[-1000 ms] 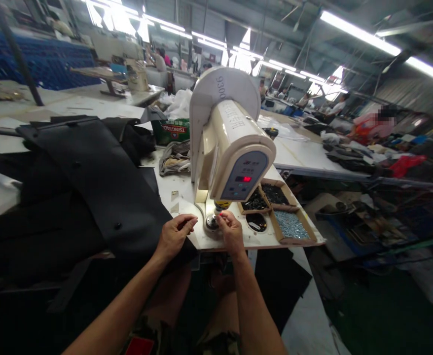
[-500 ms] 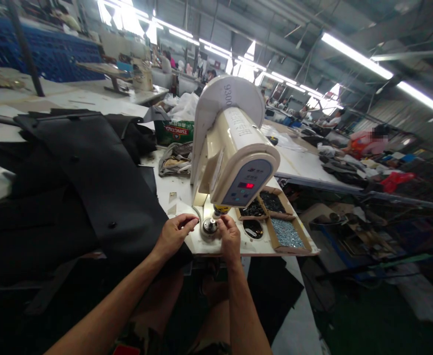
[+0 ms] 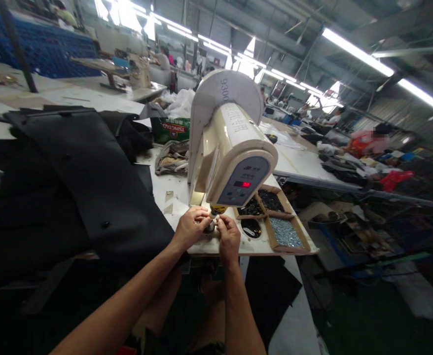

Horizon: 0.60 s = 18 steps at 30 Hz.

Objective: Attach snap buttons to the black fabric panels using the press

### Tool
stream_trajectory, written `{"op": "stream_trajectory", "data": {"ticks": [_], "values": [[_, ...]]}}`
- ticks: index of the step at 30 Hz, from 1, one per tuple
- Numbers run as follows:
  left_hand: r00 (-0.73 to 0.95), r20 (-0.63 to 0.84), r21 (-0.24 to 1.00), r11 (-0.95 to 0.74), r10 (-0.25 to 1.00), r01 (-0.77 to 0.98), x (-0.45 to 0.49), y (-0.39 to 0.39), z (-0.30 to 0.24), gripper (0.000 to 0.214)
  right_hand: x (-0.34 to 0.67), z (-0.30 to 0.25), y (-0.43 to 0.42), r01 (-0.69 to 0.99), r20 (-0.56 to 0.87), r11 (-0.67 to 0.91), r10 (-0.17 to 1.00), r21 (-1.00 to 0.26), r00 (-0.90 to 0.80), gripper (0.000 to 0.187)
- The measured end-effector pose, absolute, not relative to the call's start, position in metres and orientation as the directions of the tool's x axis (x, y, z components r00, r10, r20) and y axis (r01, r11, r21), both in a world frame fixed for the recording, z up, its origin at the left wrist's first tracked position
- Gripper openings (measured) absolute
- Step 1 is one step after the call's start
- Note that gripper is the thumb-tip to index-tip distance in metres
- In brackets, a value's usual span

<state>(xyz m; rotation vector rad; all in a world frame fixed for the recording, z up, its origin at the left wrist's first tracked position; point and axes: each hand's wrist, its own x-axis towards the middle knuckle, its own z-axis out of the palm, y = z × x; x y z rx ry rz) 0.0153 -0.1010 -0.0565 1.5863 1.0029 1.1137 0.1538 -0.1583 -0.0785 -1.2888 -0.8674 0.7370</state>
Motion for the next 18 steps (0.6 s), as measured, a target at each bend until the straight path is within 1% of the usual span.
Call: {"op": "stream_trajectory", "data": {"ticks": [3,7,9,11,13,15,17,18], "values": [[0.233,0.157,0.978,-0.184,0.96,0.1,0.015,-0.104,-0.057,0.03,0.154,-0.079,-0.159,0.004,0.122,0.138,0.862,-0.99,0.492,0.036],[0.302,0.055,0.998,-0.064,0.952,0.02,0.015,-0.105,-0.058,0.033,0.155,-0.082,-0.159,0.02,0.121,0.129,0.859,-0.992,0.497,0.036],[0.32,0.001,1.0,0.005,0.947,-0.019,0.013,-0.104,-0.056,0.04,0.156,-0.084,-0.157,0.02,0.113,0.12,0.852,-0.993,0.511,0.038],[0.303,-0.03,0.998,0.045,0.953,-0.042,0.007,-0.106,-0.05,0.048,0.158,-0.086,-0.156,-0.01,0.092,0.115,0.839,-0.993,0.537,0.039],[0.254,-0.024,0.999,0.033,0.967,-0.032,-0.008,-0.11,-0.04,0.049,0.16,-0.087,-0.158,-0.051,0.073,0.125,0.813,-0.991,0.577,0.041],[0.178,0.037,0.999,-0.044,0.983,0.033,-0.033,-0.117,-0.028,0.043,0.162,-0.089,-0.162,-0.087,0.071,0.16,0.775,-0.983,0.628,0.042],[0.118,0.151,0.964,-0.172,0.981,0.201,-0.065,-0.126,-0.018,0.035,0.162,-0.092,-0.168,-0.114,0.091,0.228,0.726,-0.967,0.682,0.039],[0.115,0.213,0.919,-0.239,0.97,0.314,-0.083,-0.131,-0.015,0.031,0.16,-0.093,-0.17,-0.116,0.109,0.262,0.708,-0.958,0.698,0.037]]}}
